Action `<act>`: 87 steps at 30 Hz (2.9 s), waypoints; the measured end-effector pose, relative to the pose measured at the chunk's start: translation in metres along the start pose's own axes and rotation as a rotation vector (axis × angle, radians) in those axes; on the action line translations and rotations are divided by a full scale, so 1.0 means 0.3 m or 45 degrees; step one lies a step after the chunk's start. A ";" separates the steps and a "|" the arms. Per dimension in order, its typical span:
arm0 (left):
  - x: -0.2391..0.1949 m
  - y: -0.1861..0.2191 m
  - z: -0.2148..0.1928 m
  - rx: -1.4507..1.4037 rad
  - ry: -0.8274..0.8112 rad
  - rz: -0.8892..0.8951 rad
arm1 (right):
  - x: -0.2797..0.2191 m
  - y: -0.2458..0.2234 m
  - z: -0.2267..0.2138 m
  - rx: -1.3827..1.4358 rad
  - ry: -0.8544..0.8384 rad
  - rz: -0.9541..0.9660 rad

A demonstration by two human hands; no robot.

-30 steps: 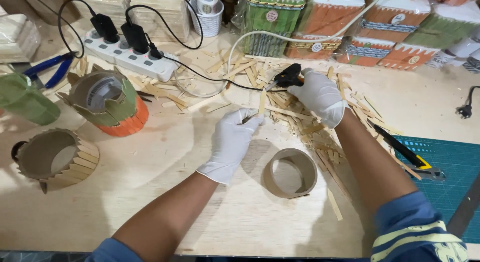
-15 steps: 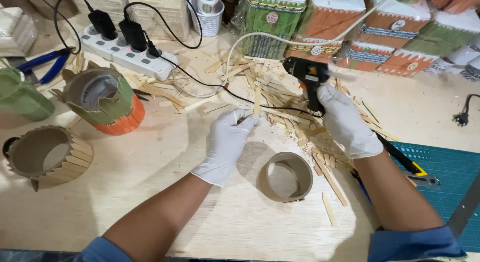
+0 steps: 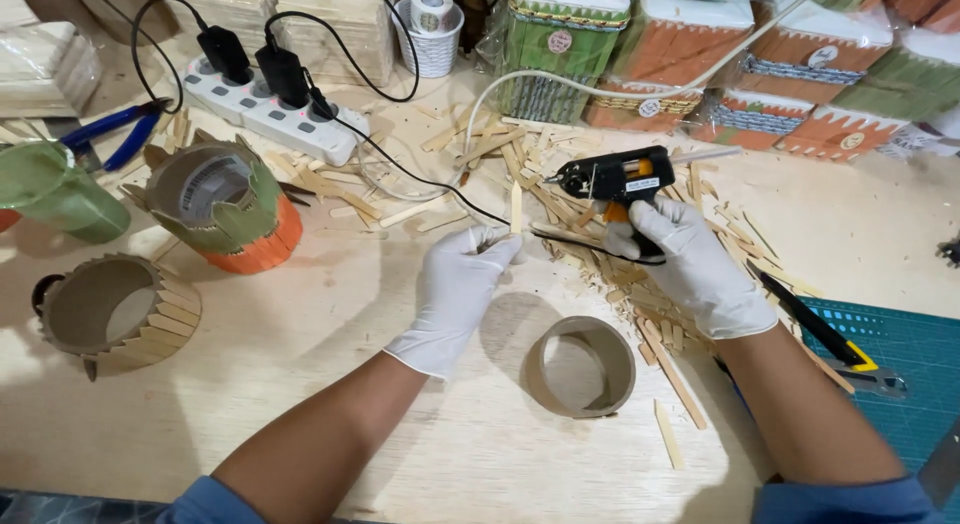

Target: Trimming small wooden sticks to a specific length using pliers and fitting them onto a cardboard base.

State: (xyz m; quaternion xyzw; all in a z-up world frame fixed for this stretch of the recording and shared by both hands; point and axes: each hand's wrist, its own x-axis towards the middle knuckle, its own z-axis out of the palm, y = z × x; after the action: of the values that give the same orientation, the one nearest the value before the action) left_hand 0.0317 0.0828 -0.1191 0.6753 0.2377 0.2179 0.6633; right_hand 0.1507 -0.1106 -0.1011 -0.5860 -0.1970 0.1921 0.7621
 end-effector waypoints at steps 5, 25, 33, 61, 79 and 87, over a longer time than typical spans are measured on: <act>0.003 0.033 -0.010 -0.023 -0.003 -0.034 | -0.019 -0.035 0.059 -0.497 0.130 0.059; 0.020 0.005 -0.019 -0.133 -0.057 -0.204 | -0.020 0.071 0.008 -0.834 0.284 0.045; 0.007 0.026 -0.020 -0.202 -0.053 -0.245 | -0.014 0.082 0.002 -0.797 0.285 0.060; 0.024 -0.025 0.003 -0.196 -0.077 -0.246 | -0.025 0.052 0.037 -0.853 0.324 0.122; -0.001 0.045 -0.035 -0.182 -0.071 -0.285 | -0.032 0.069 0.022 -0.859 0.315 0.112; 0.014 -0.002 -0.016 -0.216 -0.055 -0.247 | -0.022 0.089 0.001 -0.839 0.302 0.101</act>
State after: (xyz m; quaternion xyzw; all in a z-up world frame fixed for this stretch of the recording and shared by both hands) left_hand 0.0320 0.0891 -0.1198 0.5953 0.2682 0.1574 0.7409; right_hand 0.1433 -0.1073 -0.1273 -0.8259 -0.1355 0.0784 0.5417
